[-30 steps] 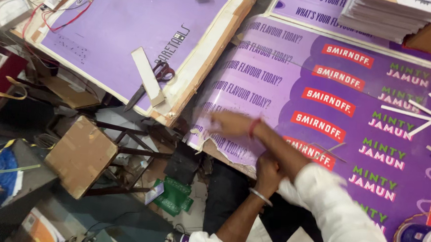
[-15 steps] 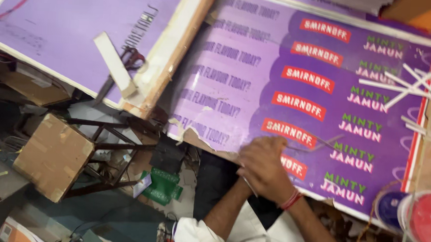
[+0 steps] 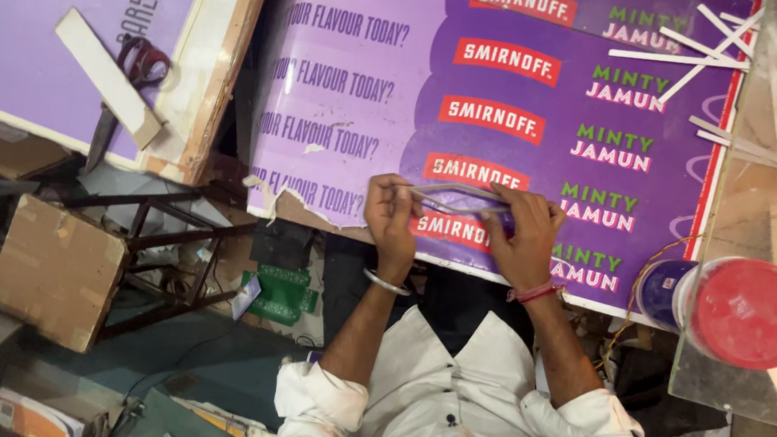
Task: The person bends and aligns thin white plastic strips, then places a white rectangular frame onto a purple Smirnoff-branded board. They press the frame into place and adjust its position.
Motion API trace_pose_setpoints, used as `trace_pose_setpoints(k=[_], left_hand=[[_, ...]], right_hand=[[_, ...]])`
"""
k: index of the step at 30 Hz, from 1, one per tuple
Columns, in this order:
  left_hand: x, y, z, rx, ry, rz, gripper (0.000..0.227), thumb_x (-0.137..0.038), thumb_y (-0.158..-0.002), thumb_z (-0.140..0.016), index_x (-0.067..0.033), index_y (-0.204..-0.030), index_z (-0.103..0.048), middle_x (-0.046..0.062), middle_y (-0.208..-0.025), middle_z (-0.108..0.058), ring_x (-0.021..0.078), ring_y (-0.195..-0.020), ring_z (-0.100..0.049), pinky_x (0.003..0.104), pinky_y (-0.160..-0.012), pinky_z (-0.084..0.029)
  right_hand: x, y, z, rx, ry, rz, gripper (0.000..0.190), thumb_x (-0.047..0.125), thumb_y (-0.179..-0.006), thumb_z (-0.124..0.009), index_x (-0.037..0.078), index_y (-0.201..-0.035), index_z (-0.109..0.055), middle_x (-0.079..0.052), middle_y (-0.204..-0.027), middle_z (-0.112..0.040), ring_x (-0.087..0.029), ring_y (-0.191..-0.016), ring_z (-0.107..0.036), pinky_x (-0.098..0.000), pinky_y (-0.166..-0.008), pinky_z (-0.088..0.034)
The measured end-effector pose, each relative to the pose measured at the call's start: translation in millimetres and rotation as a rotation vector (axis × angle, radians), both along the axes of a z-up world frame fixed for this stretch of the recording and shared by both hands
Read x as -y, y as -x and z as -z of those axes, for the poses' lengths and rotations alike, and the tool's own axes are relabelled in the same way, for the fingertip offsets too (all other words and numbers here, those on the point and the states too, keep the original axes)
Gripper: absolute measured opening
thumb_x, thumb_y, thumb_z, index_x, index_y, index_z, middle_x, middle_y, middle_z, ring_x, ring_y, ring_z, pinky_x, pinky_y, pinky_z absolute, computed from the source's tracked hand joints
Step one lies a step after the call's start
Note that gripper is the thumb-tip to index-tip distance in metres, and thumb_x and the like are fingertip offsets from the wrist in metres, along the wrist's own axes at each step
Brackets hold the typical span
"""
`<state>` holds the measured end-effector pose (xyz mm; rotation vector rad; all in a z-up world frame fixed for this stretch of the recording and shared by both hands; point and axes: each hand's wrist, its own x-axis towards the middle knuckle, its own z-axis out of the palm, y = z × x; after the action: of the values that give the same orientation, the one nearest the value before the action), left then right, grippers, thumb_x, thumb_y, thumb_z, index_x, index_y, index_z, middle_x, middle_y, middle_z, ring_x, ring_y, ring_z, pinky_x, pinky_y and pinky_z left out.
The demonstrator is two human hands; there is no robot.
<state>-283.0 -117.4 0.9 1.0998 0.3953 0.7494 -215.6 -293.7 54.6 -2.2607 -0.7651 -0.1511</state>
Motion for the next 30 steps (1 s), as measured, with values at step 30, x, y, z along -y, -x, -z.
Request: trace_pose_setpoints(k=[30], left_hand=[[-3, 6, -25, -0.197, -0.279, 0.196, 0.010, -0.008, -0.099, -0.068, -0.0011, -0.106, -0.068, 0.006, -0.093, -0.069, 0.0103, -0.079, -0.066, 0.023, -0.068, -0.056]], right_hand=[[9, -7, 8, -0.041, -0.367, 0.038, 0.004, 0.007, -0.098, -0.076, 0.006, -0.096, -0.073, -0.005, -0.097, -0.075, -0.024, -0.109, -0.068, -0.0408, -0.102, -0.051]])
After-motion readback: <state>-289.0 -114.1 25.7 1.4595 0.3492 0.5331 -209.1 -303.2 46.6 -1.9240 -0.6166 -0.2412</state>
